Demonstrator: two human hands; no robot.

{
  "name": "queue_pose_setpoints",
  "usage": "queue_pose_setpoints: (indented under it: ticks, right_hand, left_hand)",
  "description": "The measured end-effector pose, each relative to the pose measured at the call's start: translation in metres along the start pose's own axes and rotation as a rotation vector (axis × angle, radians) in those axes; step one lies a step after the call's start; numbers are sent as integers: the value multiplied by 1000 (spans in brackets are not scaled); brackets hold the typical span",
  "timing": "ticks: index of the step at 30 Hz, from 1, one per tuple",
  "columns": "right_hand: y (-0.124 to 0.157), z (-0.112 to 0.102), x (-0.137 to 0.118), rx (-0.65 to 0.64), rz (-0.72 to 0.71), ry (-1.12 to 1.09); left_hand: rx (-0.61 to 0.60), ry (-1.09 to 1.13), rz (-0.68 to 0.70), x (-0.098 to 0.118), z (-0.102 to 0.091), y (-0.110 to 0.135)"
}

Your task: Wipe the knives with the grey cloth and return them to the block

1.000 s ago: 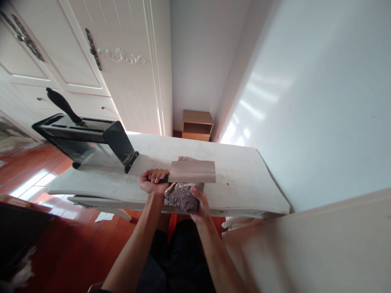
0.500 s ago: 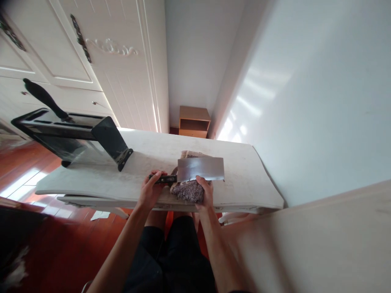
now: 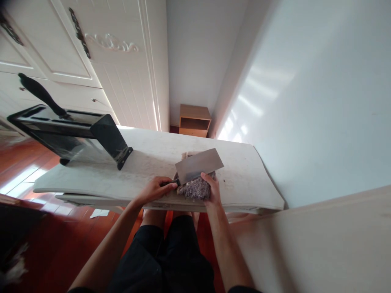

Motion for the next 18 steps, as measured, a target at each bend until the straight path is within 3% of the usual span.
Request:
queue_pose_setpoints:
  ticks: [4, 9, 13, 18]
  right_hand:
    - [-10, -17, -20, 11, 13, -13]
    - [-15, -35, -43, 113, -74, -133]
    - [-10, -36, -55, 131, -239, -122]
    - [5, -31, -62, 285, -623, 58]
  left_hand:
    - [127, -48, 2, -5, 1, 2]
    - [163, -55, -21, -8, 4, 3]
    - [164, -50, -39, -11, 8, 3]
    - [265, -99, -76, -12, 12, 4]
Point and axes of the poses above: each hand's wrist, its own y-axis away from the middle knuckle, its own z-axis out of the palm, x = y × z, the point moved 2 cm from there along -y, towards the middle knuckle, and after that the axes turned 11 degrees about -y, right-handed, at the moved point
